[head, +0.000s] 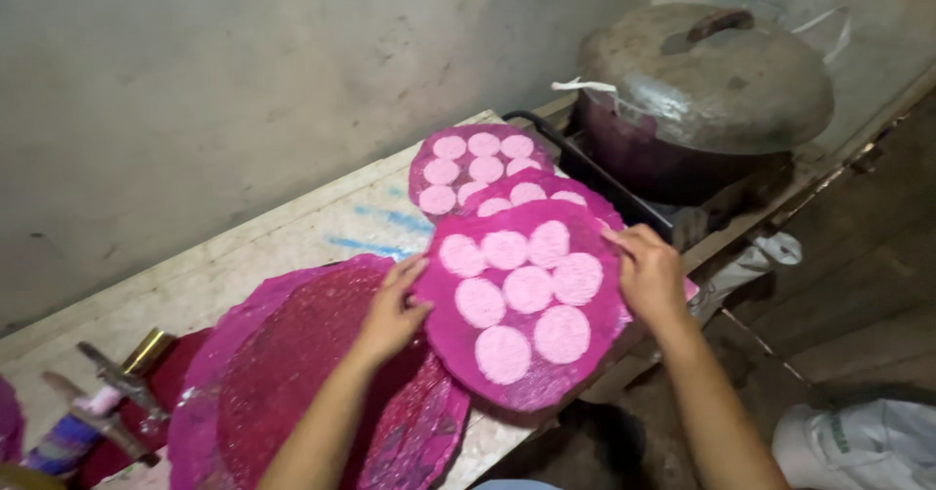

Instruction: The person scoops pink dough from a bowl and places it into a manual press. They press the dough and eject circular pieces onto a pink mat, repeating the process to form multiple pieces.

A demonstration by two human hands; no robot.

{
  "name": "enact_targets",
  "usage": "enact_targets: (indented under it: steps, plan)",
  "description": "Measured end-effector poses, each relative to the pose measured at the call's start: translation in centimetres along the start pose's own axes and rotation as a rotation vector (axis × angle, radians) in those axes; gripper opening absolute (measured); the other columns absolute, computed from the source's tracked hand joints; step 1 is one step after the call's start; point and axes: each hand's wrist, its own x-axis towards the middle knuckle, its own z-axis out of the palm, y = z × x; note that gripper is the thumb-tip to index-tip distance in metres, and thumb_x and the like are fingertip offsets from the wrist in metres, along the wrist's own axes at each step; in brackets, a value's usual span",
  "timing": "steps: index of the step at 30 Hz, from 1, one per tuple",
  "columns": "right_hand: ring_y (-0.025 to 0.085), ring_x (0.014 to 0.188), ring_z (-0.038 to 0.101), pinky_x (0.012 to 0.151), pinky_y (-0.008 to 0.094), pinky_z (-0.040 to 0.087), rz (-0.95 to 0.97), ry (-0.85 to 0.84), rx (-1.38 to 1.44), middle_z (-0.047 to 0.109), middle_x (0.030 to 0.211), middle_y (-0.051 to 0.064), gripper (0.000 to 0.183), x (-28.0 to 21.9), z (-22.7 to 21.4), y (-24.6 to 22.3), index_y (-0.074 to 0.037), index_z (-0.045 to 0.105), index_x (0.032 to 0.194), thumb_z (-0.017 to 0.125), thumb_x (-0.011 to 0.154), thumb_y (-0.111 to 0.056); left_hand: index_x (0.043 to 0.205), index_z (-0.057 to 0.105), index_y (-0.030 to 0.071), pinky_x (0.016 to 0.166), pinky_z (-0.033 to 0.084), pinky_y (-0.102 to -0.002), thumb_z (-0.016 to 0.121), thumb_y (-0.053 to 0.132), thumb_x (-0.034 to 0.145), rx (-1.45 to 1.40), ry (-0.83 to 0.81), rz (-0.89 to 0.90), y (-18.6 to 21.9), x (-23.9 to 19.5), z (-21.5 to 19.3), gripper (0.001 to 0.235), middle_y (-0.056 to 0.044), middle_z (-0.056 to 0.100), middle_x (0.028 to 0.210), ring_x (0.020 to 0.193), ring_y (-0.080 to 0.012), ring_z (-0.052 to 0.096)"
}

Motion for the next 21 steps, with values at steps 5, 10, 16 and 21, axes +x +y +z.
enact_targets:
  steps: [5, 10, 16, 21]
  plan:
    - [0.036, 0.090, 0.070, 0.080, 0.041, 0.055, -0.063, 0.222, -0.066, 0.072, 0.103, 0.018, 0.029, -0.5, -0.1, 10.1, -0.006, 0.078, 0.112, 0.063, 0.090, 0.007, 0.147, 0.050, 0.010, 0.065, 0.053, -0.026, 0.067, -0.010, 0.078, -0.115, -0.113, -0.065, -4.9, 8.1, 10.7, 0.074, 0.001, 0.044, 0.155, 0.074, -0.0116, 0.054]
    - [0.037, 0.097, 0.067, 0.086, 0.043, 0.054, 0.056, 0.291, -0.132, 0.069, 0.106, 0.020, 0.029, -3.3, 2.8, 19.9, -0.008, 0.078, 0.112, 0.068, 0.088, 0.004, 0.138, 0.059, 0.005, 0.087, 0.053, -0.035, 0.073, -0.004, 0.075, 0.188, 0.045, 0.182, -7.2, 12.1, 15.1, 0.065, -0.013, 0.051, 0.140, 0.102, -0.0269, 0.057]
    - [0.035, 0.107, 0.063, 0.091, 0.042, 0.053, 0.093, 0.348, -0.074, 0.066, 0.113, 0.019, 0.028, -5.3, 4.0, 21.1, -0.006, 0.075, 0.112, 0.073, 0.085, -0.001, 0.133, 0.063, 0.008, 0.084, 0.059, -0.031, 0.075, 0.004, 0.080, 0.029, 0.105, 0.056, -4.2, 7.0, 7.7, 0.055, -0.013, 0.056, 0.134, 0.106, -0.0243, 0.064]
    - [0.027, 0.107, 0.066, 0.090, 0.035, 0.054, -0.030, 0.092, 0.263, 0.065, 0.122, 0.016, 0.028, -1.4, 8.1, 10.9, -0.007, 0.072, 0.119, 0.067, 0.092, -0.004, 0.132, 0.064, 0.011, 0.081, 0.060, -0.031, 0.071, 0.001, 0.084, 0.196, 0.532, -0.033, 1.3, -6.8, -6.2, 0.050, -0.011, 0.058, 0.131, 0.101, -0.0193, 0.066]
